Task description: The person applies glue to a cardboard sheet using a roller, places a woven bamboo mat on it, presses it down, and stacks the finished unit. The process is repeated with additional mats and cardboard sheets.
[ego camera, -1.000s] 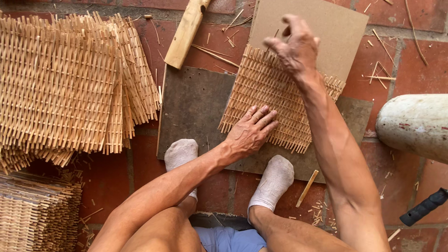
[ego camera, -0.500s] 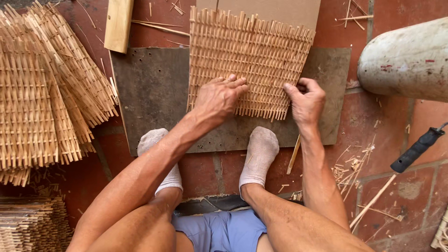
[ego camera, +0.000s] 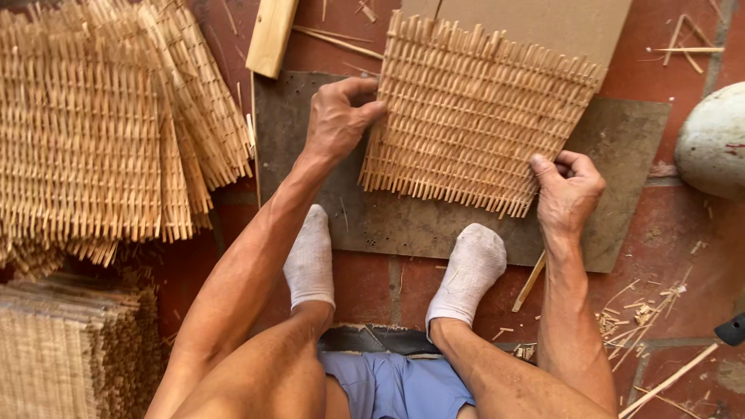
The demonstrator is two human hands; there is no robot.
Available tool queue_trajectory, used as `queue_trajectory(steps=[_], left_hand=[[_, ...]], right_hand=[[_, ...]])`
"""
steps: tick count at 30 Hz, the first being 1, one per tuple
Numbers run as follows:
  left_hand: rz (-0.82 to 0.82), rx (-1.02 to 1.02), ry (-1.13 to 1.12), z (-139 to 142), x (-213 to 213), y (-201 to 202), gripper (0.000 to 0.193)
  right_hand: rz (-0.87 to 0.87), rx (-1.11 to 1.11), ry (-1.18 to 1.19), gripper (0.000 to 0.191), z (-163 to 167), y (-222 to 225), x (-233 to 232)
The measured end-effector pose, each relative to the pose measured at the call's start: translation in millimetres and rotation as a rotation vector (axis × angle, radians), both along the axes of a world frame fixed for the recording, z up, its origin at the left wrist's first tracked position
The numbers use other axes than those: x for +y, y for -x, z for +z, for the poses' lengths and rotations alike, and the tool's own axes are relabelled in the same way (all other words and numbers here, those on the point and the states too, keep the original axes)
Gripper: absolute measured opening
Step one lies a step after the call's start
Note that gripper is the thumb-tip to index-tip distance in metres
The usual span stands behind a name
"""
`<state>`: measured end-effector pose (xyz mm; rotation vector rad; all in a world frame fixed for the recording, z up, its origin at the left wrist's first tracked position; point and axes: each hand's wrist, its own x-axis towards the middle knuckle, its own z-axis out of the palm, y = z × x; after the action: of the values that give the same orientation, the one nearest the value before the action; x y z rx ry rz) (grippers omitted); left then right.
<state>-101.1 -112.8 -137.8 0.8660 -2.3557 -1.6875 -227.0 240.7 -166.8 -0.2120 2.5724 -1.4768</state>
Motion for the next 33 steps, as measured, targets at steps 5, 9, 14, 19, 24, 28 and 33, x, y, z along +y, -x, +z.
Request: queue_trajectory(steps=[5, 9, 14, 19, 24, 28, 33], left_hand=[[0.045, 0.035, 0.077, 7, 4, -3, 0.031], [0.092, 0.042, -0.055, 10, 12, -3, 0.029], [0.121, 0.192, 0.234, 6, 28, -3, 0.027], [0.101, 0.107, 0.287, -2, 29, 0, 0.024], [0.083, 0.172, 0.373, -12, 27, 3, 0.022], [0.031, 0.062, 0.384, -14, 25, 2, 0.02], [-0.036, 0.088, 0.471, -5, 29, -1, 0.019]], right_hand=[[0.001, 0.063, -0.01, 0.023, 5, 1, -1], [-0.051, -0.095, -0.001, 0.023, 14, 2, 0], [-0.041, -0.055, -0.066, 0.023, 23, 4, -9], [-0.015, -0.069, -0.011, 0.026, 28, 4, -12], [-0.005, -0.047, -0.047, 0.029, 26, 5, -10], [0.031, 0.094, -0.224, 0.034, 24, -2, -11], [0.121, 0.307, -0.47, 0.039, 27, -9, -11]])
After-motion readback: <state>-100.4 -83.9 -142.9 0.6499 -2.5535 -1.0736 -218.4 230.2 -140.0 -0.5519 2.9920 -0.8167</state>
